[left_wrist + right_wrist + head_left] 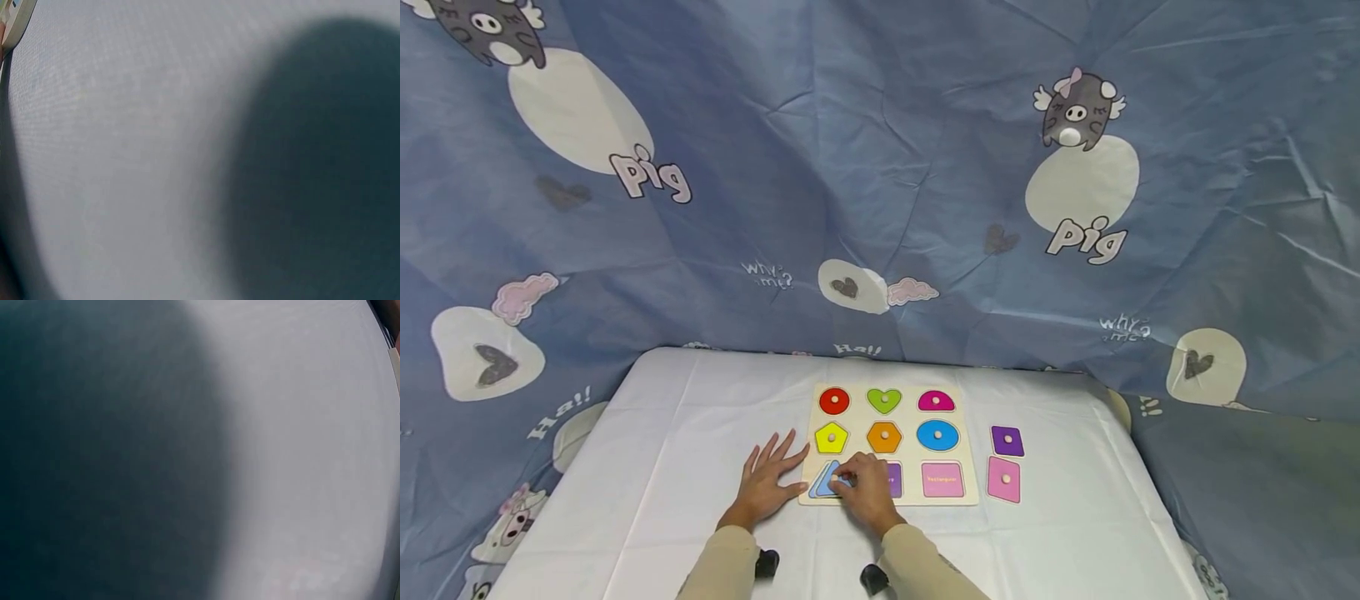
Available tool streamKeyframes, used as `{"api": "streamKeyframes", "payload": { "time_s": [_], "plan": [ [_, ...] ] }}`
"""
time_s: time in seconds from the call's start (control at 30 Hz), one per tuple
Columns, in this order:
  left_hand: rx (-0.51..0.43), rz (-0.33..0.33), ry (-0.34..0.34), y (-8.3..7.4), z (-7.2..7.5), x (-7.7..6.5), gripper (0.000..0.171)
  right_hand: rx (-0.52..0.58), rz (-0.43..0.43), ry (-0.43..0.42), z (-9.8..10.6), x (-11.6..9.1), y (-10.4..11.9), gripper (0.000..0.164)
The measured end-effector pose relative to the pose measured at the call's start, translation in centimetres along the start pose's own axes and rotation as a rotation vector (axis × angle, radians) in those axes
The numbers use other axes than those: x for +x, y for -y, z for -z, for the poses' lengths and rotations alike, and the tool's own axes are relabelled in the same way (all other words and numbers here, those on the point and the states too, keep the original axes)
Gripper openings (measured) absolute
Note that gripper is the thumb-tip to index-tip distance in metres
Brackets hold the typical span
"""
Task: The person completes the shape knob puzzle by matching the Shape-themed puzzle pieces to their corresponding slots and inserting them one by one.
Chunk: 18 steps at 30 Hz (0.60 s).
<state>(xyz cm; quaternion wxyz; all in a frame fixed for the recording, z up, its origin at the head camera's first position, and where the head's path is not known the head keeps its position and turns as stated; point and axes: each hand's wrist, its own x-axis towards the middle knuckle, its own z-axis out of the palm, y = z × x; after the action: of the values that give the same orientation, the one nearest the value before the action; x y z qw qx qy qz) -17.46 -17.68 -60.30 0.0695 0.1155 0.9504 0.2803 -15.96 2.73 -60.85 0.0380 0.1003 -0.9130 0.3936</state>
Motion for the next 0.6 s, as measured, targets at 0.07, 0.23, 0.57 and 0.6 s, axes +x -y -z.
{"api": "streamKeyframes", "payload": {
  "time_s": [0.07,0.23,0.57,0.6],
  "plan": [
    [-0.001,-0.001,0.002,0.0,0.0,0.0,0.064,0.001,0.018,-0.006,-0.1,0.1,0.1,0.010],
    [-0.007,-0.013,-0.007,0.2,-0.1,0.0,0.063,-0.018,0.086,-0.045,-0.7,0.1,0.2,0.011],
    [-0.010,-0.011,0.000,0.1,0.0,0.1,0.063,-0.069,0.055,-0.047,-1.0,0.1,0.6,0.011],
    [-0.009,-0.010,0.001,0.1,-0.1,0.1,0.063,-0.066,0.058,-0.040,-0.8,0.0,0.6,0.011]
  ]
}}
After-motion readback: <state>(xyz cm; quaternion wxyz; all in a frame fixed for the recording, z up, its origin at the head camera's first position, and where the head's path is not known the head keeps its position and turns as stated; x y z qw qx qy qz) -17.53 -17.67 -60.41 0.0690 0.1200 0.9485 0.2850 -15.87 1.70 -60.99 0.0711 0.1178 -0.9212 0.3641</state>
